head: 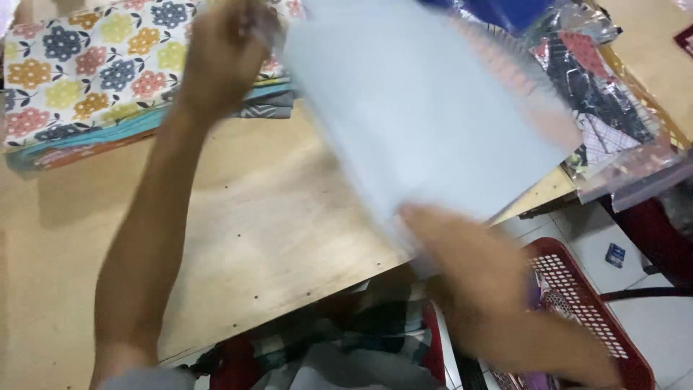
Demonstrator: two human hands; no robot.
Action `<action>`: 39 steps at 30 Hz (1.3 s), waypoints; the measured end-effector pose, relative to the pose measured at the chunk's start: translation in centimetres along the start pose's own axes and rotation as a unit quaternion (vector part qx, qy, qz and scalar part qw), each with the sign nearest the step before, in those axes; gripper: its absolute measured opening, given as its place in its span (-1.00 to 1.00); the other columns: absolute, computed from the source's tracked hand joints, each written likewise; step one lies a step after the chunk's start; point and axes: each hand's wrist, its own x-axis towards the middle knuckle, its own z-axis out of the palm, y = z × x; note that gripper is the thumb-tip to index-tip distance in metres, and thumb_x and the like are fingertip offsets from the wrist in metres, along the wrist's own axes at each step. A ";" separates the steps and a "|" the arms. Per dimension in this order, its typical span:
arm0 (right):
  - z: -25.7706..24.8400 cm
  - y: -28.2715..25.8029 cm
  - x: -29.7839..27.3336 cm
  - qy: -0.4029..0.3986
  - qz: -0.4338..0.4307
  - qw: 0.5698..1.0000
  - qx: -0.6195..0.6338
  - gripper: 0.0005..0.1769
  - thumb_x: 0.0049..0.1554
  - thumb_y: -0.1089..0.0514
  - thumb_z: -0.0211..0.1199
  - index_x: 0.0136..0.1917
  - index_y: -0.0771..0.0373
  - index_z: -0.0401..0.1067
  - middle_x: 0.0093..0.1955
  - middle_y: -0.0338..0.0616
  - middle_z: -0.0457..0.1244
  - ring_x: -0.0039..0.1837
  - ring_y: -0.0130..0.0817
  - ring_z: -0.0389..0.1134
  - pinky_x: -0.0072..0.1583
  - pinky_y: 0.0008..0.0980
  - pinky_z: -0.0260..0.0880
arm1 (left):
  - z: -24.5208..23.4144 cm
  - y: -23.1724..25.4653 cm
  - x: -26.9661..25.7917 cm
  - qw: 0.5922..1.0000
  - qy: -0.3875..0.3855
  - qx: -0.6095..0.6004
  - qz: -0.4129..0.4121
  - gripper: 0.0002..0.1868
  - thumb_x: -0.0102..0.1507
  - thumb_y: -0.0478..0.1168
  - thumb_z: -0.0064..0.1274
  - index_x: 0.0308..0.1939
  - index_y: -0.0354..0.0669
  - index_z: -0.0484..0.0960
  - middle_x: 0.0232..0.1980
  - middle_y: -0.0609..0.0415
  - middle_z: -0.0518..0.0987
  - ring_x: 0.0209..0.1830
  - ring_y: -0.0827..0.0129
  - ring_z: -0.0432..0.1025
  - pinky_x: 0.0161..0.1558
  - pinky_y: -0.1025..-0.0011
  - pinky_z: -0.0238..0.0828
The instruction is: Folding a piece of patterned fabric and cleaning it with a lint roller on a low work surface.
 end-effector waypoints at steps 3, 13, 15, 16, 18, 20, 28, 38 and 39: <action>7.9 -1.8 -3.1 -0.028 -0.033 0.999 0.030 -0.40 -0.15 0.34 0.31 0.22 0.35 0.44 0.19 0.00 0.41 0.12 -0.08 0.49 0.07 -0.22 0.47 | -2.1 3.1 -10.1 0.926 -0.100 -0.172 -0.321 -0.77 0.23 -0.54 -0.09 -0.13 -0.26 0.59 -0.33 0.13 0.53 -0.54 0.52 0.12 -0.45 0.51 0.05; 20.0 -9.2 -4.6 -0.114 -0.099 0.981 0.124 -0.68 0.02 0.25 0.22 0.06 0.38 0.40 0.04 0.01 0.31 -0.02 -0.15 0.33 -0.07 -0.26 0.29 | -9.8 4.3 -24.0 0.785 -0.109 -0.201 -0.576 -0.75 0.15 -0.54 -0.15 -0.27 -0.24 0.61 -0.34 0.18 0.51 -0.44 0.55 0.21 -0.32 0.60 0.18; 21.8 -10.7 -4.1 -0.105 -0.115 0.980 0.122 -0.70 0.01 0.26 0.23 0.02 0.41 0.41 -0.02 0.05 0.30 -0.11 -0.15 0.29 -0.14 -0.28 0.27 | -10.9 3.2 -24.4 0.793 -0.098 -0.203 -0.566 -0.72 0.13 -0.55 -0.19 -0.29 -0.24 0.62 -0.36 0.20 0.49 -0.46 0.56 0.18 -0.34 0.62 0.14; 22.6 -11.4 -3.9 -0.102 -0.117 0.979 0.132 -0.80 0.05 0.32 0.24 -0.03 0.44 0.41 -0.08 0.06 0.29 -0.17 -0.20 0.25 -0.20 -0.32 0.23 | -11.4 2.8 -24.7 0.783 -0.099 -0.196 -0.582 -0.72 0.14 -0.55 -0.19 -0.28 -0.23 0.62 -0.35 0.19 0.50 -0.45 0.56 0.18 -0.33 0.62 0.13; 24.2 -12.5 -3.4 -0.099 -0.122 0.977 0.141 -0.90 0.09 0.38 0.24 -0.09 0.46 0.42 -0.14 0.08 0.28 -0.23 -0.25 0.20 -0.26 -0.37 0.19 | -12.1 1.8 -25.4 0.773 -0.098 -0.190 -0.598 -0.72 0.16 -0.55 -0.19 -0.28 -0.22 0.63 -0.34 0.18 0.51 -0.44 0.55 0.17 -0.32 0.61 0.12; 25.7 -13.4 -2.8 -0.080 -0.130 0.978 0.144 -0.88 0.07 0.36 0.21 -0.10 0.49 0.43 -0.19 0.09 0.22 -0.22 -0.23 0.11 -0.23 -0.32 0.09 | -12.8 0.8 -26.5 0.768 -0.100 -0.209 -0.596 -0.69 0.17 -0.57 -0.22 -0.23 -0.23 0.60 -0.25 0.16 0.55 -0.25 0.50 0.33 -0.09 0.58 0.25; 29.7 -14.9 -3.2 -0.137 -0.160 0.969 0.128 -0.92 0.05 0.35 0.22 -0.16 0.44 0.45 -0.16 0.14 0.23 -0.14 -0.13 0.15 -0.13 -0.26 0.14 | -14.3 -0.7 -28.6 0.754 -0.120 -0.207 -0.611 -0.71 0.14 -0.58 -0.21 -0.22 -0.27 0.56 -0.24 0.08 0.53 -0.19 0.41 0.36 -0.02 0.50 0.30; 22.8 -2.2 6.6 -0.257 -0.068 0.943 0.199 -0.64 0.26 0.19 0.08 0.11 0.60 0.43 0.08 0.49 0.32 0.25 0.41 0.32 0.31 0.24 0.26 | -10.5 1.9 -19.6 0.688 -0.370 0.111 -0.614 -0.55 0.48 0.04 -0.23 0.27 -0.12 0.53 0.10 -0.25 0.62 0.17 -0.17 0.50 0.17 -0.17 0.39; 23.8 1.0 7.0 -0.256 -0.067 0.944 0.198 -0.64 0.26 0.19 0.08 0.11 0.60 0.43 0.08 0.49 0.32 0.25 0.41 0.32 0.31 0.24 0.26 | -9.7 2.4 -18.1 0.689 -0.371 0.109 -0.613 -0.55 0.48 0.04 -0.23 0.27 -0.12 0.53 0.10 -0.25 0.62 0.17 -0.17 0.50 0.17 -0.17 0.39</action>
